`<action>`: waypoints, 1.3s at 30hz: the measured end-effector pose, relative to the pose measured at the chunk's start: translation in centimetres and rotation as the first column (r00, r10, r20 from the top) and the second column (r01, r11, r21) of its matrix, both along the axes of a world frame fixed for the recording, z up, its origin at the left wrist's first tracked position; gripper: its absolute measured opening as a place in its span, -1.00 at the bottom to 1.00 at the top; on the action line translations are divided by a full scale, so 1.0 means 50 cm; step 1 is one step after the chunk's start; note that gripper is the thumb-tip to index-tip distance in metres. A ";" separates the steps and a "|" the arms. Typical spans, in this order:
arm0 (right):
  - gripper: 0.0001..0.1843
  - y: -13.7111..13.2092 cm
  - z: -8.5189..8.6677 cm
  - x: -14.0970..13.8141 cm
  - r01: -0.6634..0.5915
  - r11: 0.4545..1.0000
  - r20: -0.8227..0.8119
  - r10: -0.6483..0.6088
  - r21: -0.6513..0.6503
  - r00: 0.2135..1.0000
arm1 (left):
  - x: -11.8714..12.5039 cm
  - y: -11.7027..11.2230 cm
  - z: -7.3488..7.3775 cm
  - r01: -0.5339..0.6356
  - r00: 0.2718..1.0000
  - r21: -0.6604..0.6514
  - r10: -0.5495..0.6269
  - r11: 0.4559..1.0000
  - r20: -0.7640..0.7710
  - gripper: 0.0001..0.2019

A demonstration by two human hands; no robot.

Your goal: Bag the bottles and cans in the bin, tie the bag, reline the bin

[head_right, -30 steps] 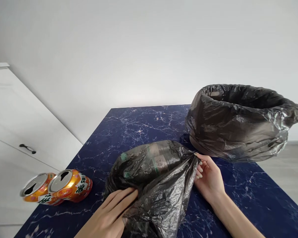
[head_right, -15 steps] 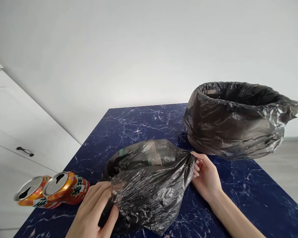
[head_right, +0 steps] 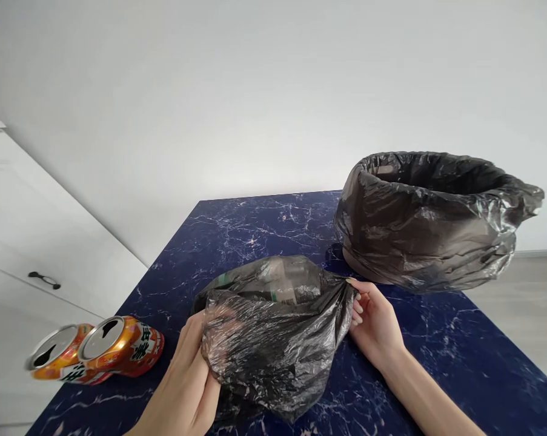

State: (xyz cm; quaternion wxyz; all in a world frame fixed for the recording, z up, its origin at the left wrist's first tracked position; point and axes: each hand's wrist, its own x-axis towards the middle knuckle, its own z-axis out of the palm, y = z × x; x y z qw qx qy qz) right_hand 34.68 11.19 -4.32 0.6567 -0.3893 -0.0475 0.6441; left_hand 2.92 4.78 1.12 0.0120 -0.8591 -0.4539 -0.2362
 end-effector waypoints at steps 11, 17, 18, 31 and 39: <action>-0.38 0.000 0.002 -0.002 -0.005 1.000 0.003 0.005 -0.022 1.000 | 0.008 -0.007 -0.025 0.194 0.981 -0.071 -0.192 0.978 0.040 -0.31; -0.40 0.000 0.000 -0.004 -0.010 1.000 -0.003 0.010 0.003 1.000 | -0.001 0.016 -0.034 0.105 0.994 -0.087 -0.103 0.991 0.026 -0.19; -0.40 0.000 0.000 -0.004 -0.008 1.000 -0.004 0.008 0.009 1.000 | -0.001 0.022 -0.032 0.094 0.996 -0.081 -0.093 0.992 0.016 -0.17; -0.38 0.001 0.005 -0.005 -0.007 1.000 -0.023 0.007 0.010 1.000 | -0.013 0.041 -0.018 0.084 0.991 0.190 -0.062 0.978 -0.119 -0.24; -0.39 0.004 0.007 -0.007 0.000 1.000 -0.024 0.000 0.005 1.000 | -0.009 0.073 -0.062 -0.062 0.983 0.094 0.077 0.994 -0.166 -0.24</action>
